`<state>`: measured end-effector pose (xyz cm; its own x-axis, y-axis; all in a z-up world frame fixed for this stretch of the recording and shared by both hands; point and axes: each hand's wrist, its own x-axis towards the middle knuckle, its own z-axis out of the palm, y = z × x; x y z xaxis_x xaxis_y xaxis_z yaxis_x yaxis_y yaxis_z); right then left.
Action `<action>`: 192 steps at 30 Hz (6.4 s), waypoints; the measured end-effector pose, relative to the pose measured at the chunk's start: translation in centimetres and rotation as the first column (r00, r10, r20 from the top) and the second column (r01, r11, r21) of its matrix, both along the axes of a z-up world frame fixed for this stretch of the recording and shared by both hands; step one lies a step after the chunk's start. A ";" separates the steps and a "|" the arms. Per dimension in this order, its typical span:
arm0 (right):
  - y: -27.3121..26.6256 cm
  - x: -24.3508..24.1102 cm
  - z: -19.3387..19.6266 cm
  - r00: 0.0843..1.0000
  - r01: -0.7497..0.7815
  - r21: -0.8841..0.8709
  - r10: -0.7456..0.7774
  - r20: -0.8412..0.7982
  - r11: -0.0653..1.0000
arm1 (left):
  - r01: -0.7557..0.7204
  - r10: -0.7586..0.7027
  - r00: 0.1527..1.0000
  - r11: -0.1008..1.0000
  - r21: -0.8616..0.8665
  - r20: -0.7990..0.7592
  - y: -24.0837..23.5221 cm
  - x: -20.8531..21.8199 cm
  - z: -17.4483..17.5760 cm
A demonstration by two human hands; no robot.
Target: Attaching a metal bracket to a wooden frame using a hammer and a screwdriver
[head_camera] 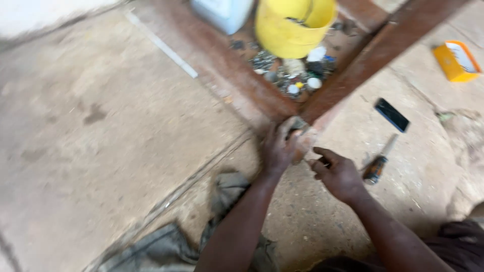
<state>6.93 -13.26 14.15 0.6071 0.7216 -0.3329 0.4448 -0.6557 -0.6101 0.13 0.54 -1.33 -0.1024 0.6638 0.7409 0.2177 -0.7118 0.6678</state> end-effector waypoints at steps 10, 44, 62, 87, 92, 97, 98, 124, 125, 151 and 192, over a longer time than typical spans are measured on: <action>-2.9 2.4 -1.4 0.980 -0.023 0.182 0.057 -0.188 0.983 | 0.127 -0.120 0.991 0.980 -0.153 0.055 -0.5 0.9 -3.6; -2.6 7.5 1.4 0.713 -0.414 0.115 0.400 -0.576 0.903 | -0.228 -0.277 0.710 0.779 -0.584 -0.647 -0.8 -2.2 10.9; -3.5 7.8 0.9 0.736 -0.409 0.061 0.369 -0.567 0.910 | -0.307 -0.365 0.497 0.774 -0.553 -0.787 1.6 -2.2 13.6; -6.5 22.0 -4.6 0.865 0.501 0.092 -0.499 -0.046 0.860 | -0.110 -0.155 0.692 0.943 -0.315 -0.705 0.7 -2.6 10.3; -7.2 23.2 -10.2 0.831 0.557 0.044 -0.557 -0.016 0.829 | -0.152 -0.171 0.780 0.882 -0.447 -0.602 -0.3 -1.9 9.5; -7.6 23.6 -12.6 0.839 0.528 -0.040 -0.528 -0.128 0.848 | -0.174 -0.164 0.810 0.850 -0.497 -0.563 -0.4 -1.7 9.5; -7.7 23.7 -13.2 0.847 0.513 -0.059 -0.516 -0.131 0.856 | -0.143 -0.204 0.811 0.839 -0.525 -0.548 -0.7 -1.8 10.2; -11.8 20.0 -5.9 0.862 0.497 0.058 -0.484 -0.149 0.866 | 0.038 -0.109 0.725 0.992 -0.118 -0.680 0.6 -8.7 10.4; -11.9 19.1 -4.9 0.860 0.492 0.099 -0.466 -0.207 0.865 | 0.101 -0.128 0.695 0.992 -0.080 -0.708 -0.1 -8.7 10.8; -13.5 19.6 -4.3 0.739 0.604 0.123 -0.496 -0.455 0.787 | 0.074 -0.041 0.758 0.997 0.024 -0.651 -5.4 -2.3 7.6; -14.7 23.9 -11.9 0.919 0.352 0.330 -0.256 -0.301 0.876 | 0.130 -0.284 0.811 0.940 -0.315 -0.512 -13.5 -14.7 11.0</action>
<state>30.87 -27.96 2.24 0.7524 0.6125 -0.2424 0.0684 -0.4385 -0.8961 -14.58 -13.00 9.70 0.4263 0.7928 0.4355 0.4650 -0.6050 0.6463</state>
